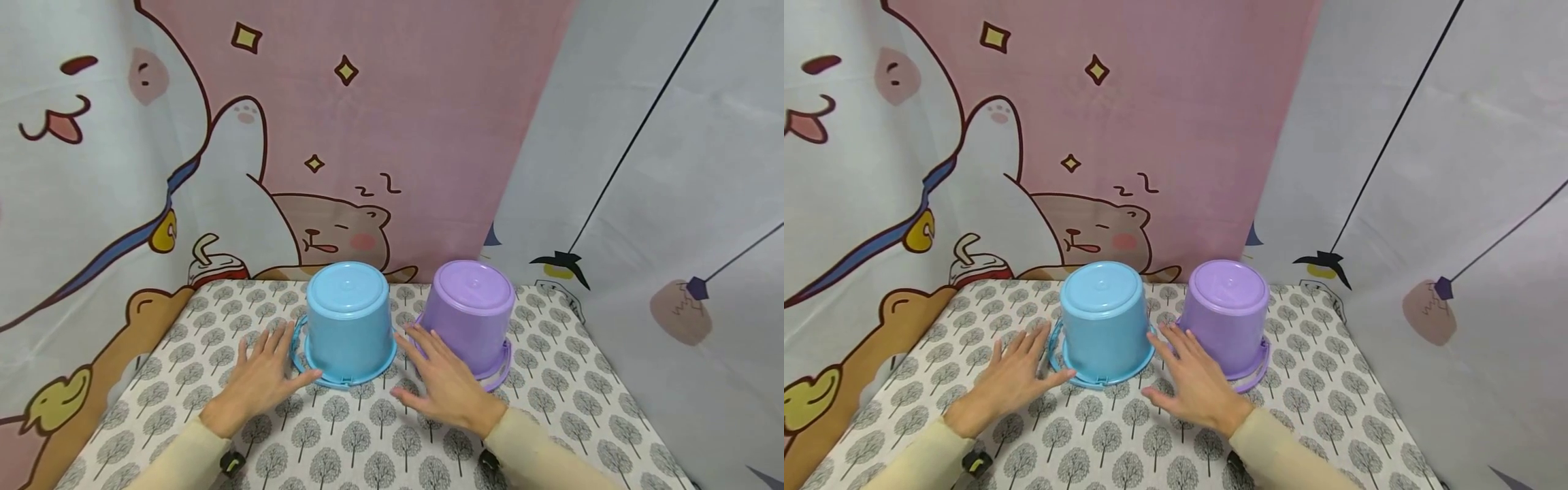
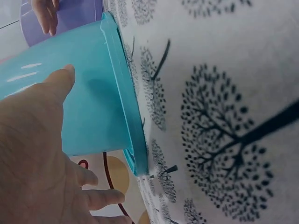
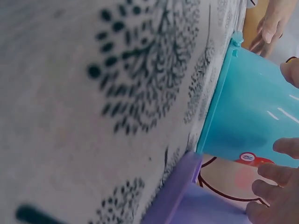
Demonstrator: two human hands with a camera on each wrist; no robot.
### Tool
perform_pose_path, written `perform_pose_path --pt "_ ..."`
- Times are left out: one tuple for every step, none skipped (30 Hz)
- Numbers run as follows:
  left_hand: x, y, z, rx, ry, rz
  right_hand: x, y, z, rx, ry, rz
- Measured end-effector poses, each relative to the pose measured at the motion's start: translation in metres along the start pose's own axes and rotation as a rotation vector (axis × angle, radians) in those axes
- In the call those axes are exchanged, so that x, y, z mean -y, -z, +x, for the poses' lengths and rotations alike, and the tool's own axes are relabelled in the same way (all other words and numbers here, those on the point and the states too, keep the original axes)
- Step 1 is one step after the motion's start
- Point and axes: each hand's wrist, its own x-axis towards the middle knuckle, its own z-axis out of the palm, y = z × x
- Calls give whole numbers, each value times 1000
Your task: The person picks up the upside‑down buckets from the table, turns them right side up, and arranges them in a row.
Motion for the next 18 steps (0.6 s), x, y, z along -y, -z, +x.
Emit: perform_pose_path --pt "1 -1 0 2 0 1 0 -1 1 5 0 9" --pt "3 -2 -1 7 2 -1 1 -3 2 13 -3 14" --pt "4 -3 -1 13 6 -3 1 -4 3 20 -10 24" --pt "5 -4 -1 22 12 -7 2 -5 3 30 -20 36" --pt "6 -5 -2 33 19 -11 3 -5 4 39 -31 47" --pt "7 -6 -2 43 25 -15 3 -6 4 47 -42 62" --pt "8 -7 -2 54 31 -20 4 -6 5 58 -56 73" --pt "8 -8 -2 66 39 -27 4 -7 5 65 -68 82" --pt "9 -9 -2 75 46 -34 5 -7 6 73 -81 95" --pt "10 -10 -3 83 53 -40 5 -8 7 83 -90 103" --pt "11 -10 -3 91 58 -46 6 -8 8 91 -97 117" --pt "12 -11 -3 98 64 -52 6 -9 8 100 -104 127" --pt "12 -11 -3 104 70 -52 6 -10 9 108 -109 136" --pt "13 -12 -3 111 77 -54 6 -11 10 115 -114 145" --pt "14 -12 -3 116 82 -56 7 -11 10 125 -120 154" --pt "15 -12 -3 123 86 -55 7 -12 11 132 -127 162" --pt "16 -12 -3 129 88 -53 7 -13 12 137 -135 174" --pt "17 -13 -3 134 89 -50 8 -14 13 143 -143 179"
